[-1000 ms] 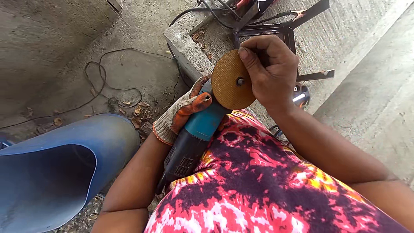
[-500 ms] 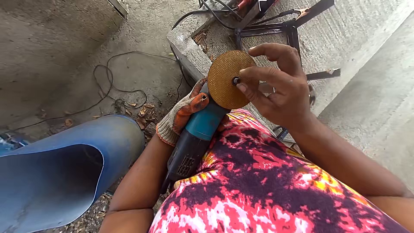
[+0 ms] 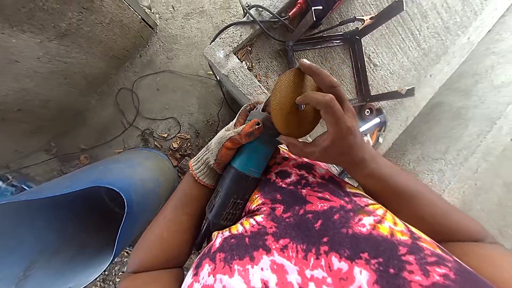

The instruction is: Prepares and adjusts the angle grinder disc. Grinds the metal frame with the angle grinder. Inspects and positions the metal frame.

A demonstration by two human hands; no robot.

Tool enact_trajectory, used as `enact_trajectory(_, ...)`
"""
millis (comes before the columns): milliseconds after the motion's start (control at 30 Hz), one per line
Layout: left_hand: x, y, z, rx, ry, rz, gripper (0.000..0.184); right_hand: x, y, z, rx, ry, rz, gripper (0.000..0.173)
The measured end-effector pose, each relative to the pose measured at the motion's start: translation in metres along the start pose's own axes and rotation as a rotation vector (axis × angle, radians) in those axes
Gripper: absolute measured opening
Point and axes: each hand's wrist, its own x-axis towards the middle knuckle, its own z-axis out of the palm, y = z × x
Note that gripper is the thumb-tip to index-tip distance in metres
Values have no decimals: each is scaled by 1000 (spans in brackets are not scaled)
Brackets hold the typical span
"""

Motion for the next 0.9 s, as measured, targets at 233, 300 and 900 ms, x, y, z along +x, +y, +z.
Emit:
enact_trajectory(233, 2, -10, -21, -306, -147, -177, 79, -4, 0, -25, 1508, 254, 657, 77)
enact_trajectory(300, 3, -10, -23, -298, -139, -176, 78, -4, 1, -28, 1658, 273, 712, 77)
enact_trajectory(900, 14, -9, -25, -320, -167, -193, 79, 6, 2, -36, 1804, 330, 794, 91)
